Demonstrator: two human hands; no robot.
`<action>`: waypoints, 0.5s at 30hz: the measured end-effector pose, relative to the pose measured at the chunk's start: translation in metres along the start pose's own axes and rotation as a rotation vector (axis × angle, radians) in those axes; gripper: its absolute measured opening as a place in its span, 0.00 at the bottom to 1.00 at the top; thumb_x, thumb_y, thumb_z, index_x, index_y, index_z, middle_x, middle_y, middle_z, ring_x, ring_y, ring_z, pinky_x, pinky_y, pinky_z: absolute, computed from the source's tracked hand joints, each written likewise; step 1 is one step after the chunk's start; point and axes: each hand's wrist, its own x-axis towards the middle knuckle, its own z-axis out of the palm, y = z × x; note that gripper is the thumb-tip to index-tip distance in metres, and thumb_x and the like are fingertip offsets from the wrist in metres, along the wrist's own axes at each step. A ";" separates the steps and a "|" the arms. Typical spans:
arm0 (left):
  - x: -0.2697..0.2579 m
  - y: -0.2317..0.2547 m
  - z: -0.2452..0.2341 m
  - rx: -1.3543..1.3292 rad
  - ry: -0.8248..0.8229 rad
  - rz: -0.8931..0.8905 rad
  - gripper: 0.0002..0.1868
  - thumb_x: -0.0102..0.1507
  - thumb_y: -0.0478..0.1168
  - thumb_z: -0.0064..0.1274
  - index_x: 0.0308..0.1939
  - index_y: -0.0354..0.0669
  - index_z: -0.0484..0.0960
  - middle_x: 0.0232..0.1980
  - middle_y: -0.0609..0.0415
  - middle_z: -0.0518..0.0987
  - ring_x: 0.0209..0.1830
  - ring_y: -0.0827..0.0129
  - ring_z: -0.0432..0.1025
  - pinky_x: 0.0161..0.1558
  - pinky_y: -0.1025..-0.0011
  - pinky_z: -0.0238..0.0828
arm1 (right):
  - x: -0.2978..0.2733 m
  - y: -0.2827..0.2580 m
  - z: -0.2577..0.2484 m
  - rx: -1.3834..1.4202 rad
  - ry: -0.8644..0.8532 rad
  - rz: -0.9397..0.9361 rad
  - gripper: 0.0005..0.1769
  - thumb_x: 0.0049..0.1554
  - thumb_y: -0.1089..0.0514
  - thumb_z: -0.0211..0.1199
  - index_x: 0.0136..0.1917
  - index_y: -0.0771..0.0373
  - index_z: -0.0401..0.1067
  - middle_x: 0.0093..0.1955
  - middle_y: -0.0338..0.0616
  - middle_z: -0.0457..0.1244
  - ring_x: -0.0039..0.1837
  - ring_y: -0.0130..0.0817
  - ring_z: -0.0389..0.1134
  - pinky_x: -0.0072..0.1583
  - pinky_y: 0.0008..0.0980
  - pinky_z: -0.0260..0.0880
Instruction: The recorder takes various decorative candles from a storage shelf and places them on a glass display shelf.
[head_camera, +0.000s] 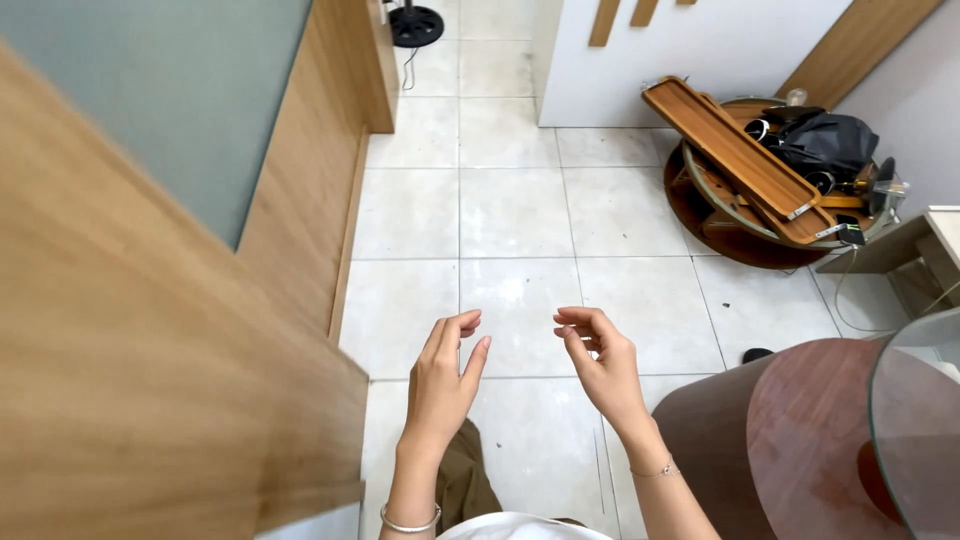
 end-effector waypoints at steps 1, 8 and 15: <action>0.024 -0.006 0.004 -0.009 -0.007 0.026 0.16 0.65 0.39 0.56 0.55 0.40 0.78 0.53 0.49 0.82 0.52 0.60 0.79 0.51 0.64 0.76 | 0.021 0.001 0.003 -0.011 0.018 0.004 0.12 0.61 0.64 0.57 0.57 0.63 0.74 0.55 0.44 0.72 0.56 0.32 0.76 0.54 0.29 0.77; 0.221 -0.023 0.021 -0.012 -0.097 0.132 0.18 0.65 0.39 0.55 0.59 0.41 0.76 0.55 0.49 0.79 0.53 0.61 0.78 0.50 0.64 0.77 | 0.203 -0.003 0.027 0.003 0.135 -0.018 0.12 0.61 0.65 0.57 0.57 0.64 0.74 0.54 0.44 0.72 0.55 0.32 0.76 0.51 0.29 0.77; 0.395 -0.047 0.046 -0.022 -0.225 0.171 0.19 0.66 0.40 0.55 0.60 0.42 0.76 0.57 0.51 0.78 0.54 0.62 0.78 0.50 0.64 0.77 | 0.362 -0.012 0.047 0.004 0.210 -0.014 0.11 0.61 0.64 0.58 0.57 0.64 0.74 0.53 0.44 0.73 0.54 0.32 0.76 0.53 0.28 0.76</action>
